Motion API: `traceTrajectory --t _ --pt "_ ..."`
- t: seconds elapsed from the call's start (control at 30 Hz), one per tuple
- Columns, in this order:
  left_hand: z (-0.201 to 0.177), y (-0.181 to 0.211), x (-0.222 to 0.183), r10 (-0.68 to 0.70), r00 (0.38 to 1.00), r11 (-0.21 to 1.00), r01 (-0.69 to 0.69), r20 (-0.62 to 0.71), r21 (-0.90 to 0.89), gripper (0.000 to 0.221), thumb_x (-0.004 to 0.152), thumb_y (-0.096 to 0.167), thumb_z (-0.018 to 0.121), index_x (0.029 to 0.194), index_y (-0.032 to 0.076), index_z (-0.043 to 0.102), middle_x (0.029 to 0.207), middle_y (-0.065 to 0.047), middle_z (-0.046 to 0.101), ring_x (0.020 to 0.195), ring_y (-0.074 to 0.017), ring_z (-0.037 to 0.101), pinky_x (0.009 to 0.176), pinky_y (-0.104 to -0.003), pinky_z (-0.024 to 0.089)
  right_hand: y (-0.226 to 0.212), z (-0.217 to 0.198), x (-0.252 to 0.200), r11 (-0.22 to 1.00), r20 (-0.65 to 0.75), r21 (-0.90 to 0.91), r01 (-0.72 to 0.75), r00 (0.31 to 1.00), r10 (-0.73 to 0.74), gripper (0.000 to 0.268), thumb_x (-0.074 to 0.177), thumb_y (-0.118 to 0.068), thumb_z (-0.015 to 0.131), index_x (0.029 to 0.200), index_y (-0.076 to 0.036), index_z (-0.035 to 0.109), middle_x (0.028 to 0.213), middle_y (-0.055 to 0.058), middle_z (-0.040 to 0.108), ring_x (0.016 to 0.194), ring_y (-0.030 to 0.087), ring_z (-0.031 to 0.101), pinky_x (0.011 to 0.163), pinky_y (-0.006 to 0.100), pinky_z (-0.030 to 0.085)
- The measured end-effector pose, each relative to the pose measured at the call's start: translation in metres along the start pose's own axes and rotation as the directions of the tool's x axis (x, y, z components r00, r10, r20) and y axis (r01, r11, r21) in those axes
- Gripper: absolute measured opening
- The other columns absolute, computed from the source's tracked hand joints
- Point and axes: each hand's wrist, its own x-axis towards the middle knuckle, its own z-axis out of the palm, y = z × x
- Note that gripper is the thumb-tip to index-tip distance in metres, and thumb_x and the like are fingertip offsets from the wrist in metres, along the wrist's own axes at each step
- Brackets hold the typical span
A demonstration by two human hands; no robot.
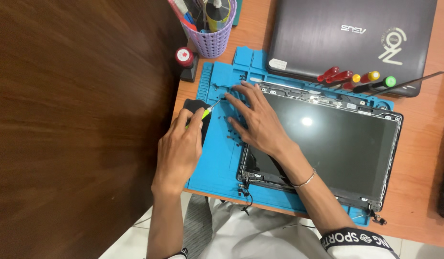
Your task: The person aligns a laptop screen bezel onto the display assembly, then uses a small screwdriver to fasten screws into the screen hinge and frame.
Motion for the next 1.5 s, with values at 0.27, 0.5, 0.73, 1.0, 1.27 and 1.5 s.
traceTrajectory --t 0.27,0.5,0.73,1.0,1.27,1.5 --pt "0.001 -0.008 0.001 -0.041 0.999 0.998 0.042 0.036 -0.041 0.032 0.102 0.013 0.054 0.133 0.005 0.06 0.108 -0.011 0.063 0.101 -0.0307 0.069 0.075 -0.047 0.058 0.0 0.005 0.009 1.0 0.013 -0.002 0.014 1.0 -0.014 0.05 0.092 -0.022 0.073 0.14 -0.011 0.062 0.148 0.019 0.048 0.147 0.04 0.037 0.125 0.057 0.026" --pt "-0.001 -0.008 0.0 -0.06 0.997 0.997 0.062 0.056 -0.044 0.033 0.102 0.013 0.052 0.134 0.005 0.059 0.111 -0.012 0.063 0.102 -0.0317 0.069 0.077 -0.048 0.058 0.002 0.006 0.01 1.0 0.007 -0.008 0.007 1.0 -0.007 0.046 0.092 -0.021 0.073 0.135 -0.009 0.066 0.147 0.02 0.049 0.146 0.04 0.038 0.125 0.057 0.026" --pt "-0.007 -0.005 -0.005 -0.096 0.993 0.993 0.101 0.075 -0.068 0.034 0.102 0.014 0.052 0.134 0.005 0.059 0.113 -0.011 0.063 0.095 -0.0328 0.071 0.074 -0.048 0.058 0.0 0.003 0.008 1.0 -0.013 0.017 0.0 1.0 0.0 0.047 0.092 -0.02 0.073 0.136 -0.008 0.063 0.147 0.019 0.049 0.146 0.04 0.038 0.125 0.056 0.027" --pt "-0.013 0.002 -0.02 -0.008 0.999 0.998 0.005 -0.045 -0.067 0.029 0.1 0.014 0.057 0.127 0.005 0.063 0.107 -0.012 0.064 0.093 -0.0328 0.07 0.073 -0.047 0.056 -0.006 -0.007 -0.005 0.999 -0.043 0.038 0.009 0.999 -0.007 0.047 0.093 -0.017 0.073 0.137 -0.006 0.06 0.145 0.02 0.05 0.143 0.04 0.041 0.126 0.056 0.027" --pt "-0.026 0.025 -0.042 0.09 0.994 0.993 -0.094 -0.068 -0.067 0.011 0.098 0.016 0.063 0.101 0.006 0.064 0.092 -0.007 0.069 0.087 -0.028 0.07 0.07 -0.044 0.054 -0.012 -0.019 -0.036 0.997 -0.056 0.078 0.03 0.998 -0.025 0.039 0.09 -0.014 0.075 0.127 -0.007 0.067 0.142 0.018 0.053 0.141 0.038 0.046 0.127 0.056 0.028" --pt "-0.023 0.044 -0.061 0.131 0.991 0.987 -0.126 0.04 -0.105 0.015 0.095 0.019 0.067 0.093 0.004 0.065 0.082 -0.009 0.069 0.08 -0.0273 0.07 0.067 -0.043 0.053 -0.013 -0.024 -0.066 0.994 -0.027 0.099 0.043 0.999 -0.041 0.03 0.086 -0.011 0.077 0.115 -0.007 0.073 0.141 0.016 0.055 0.143 0.037 0.045 0.128 0.057 0.025"
